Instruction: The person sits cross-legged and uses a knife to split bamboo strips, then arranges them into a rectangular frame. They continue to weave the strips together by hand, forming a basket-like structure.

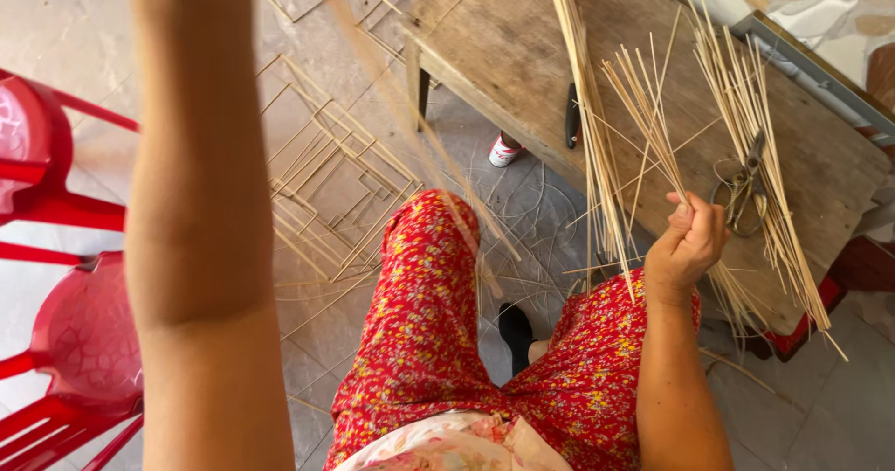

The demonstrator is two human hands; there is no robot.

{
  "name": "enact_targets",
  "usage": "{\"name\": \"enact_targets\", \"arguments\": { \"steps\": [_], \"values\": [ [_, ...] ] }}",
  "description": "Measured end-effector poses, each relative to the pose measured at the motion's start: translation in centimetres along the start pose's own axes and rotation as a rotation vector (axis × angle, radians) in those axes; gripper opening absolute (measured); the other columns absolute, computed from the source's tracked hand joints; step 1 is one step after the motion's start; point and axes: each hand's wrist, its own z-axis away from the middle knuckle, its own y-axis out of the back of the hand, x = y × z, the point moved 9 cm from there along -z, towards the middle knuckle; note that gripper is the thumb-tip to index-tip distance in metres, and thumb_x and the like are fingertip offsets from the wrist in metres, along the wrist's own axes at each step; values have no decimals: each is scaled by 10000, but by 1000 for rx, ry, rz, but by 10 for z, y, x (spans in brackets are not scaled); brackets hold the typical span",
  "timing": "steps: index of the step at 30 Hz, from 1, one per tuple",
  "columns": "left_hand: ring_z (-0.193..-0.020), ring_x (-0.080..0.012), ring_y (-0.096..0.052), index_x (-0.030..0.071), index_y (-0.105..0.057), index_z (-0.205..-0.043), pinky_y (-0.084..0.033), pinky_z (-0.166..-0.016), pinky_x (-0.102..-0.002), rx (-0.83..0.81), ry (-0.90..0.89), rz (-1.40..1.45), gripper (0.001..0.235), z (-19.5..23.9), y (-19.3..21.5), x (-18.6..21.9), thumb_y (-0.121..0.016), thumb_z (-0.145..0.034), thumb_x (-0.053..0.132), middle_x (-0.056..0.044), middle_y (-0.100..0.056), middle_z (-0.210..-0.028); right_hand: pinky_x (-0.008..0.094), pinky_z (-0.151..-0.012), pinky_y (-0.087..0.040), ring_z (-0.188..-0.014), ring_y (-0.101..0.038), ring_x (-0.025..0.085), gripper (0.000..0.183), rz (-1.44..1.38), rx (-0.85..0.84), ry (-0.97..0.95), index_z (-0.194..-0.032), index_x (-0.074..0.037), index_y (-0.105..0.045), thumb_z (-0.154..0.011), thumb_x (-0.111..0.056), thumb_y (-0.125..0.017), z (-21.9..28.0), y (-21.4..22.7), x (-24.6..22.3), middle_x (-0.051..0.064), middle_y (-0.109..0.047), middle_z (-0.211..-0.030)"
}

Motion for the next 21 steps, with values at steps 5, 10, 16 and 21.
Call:
{"name": "enact_targets", "arguments": {
  "steps": [5,10,16,21],
  "values": [
    [-583,-202,-595,64,-569,-883,-569,-531,-376,113,283,3,142,-64,-26,-146,-631,-977,151,-55,-573,-721,393,-910,-444,-864,-603,222,177,-9,14,-29,-1187,-30,-641,-1165,-123,-492,-5,5,4,61,-699,-1102],
    [-604,-224,-632,53,-677,-1037,-597,-531,-384,308,518,-126,162,-45,-42,-312,-549,-942,82,-98,-636,-751,381,-850,-463,-830,-600,215,175,-25,20,-87,-1177,-31,-654,-1147,-119,-506,-13,3,14,65,-701,-1070],
    [-698,-256,-719,81,-773,-934,-578,-638,-405,442,532,-705,141,-53,-25,-388,-707,-877,191,-159,-750,-821,331,-715,-491,-817,-601,203,187,-95,3,-151,-1186,4,-642,-1148,-116,-503,-14,-6,25,93,-692,-1069],
    [-1007,-353,-700,98,-797,-947,-557,-895,-442,217,247,-1277,224,-68,-44,-371,-682,-767,168,-206,-741,-1018,329,-699,-489,-800,-604,196,194,-100,-17,-184,-1163,6,-649,-1142,-122,-506,-16,-10,33,95,-669,-1049]
  ]
}}
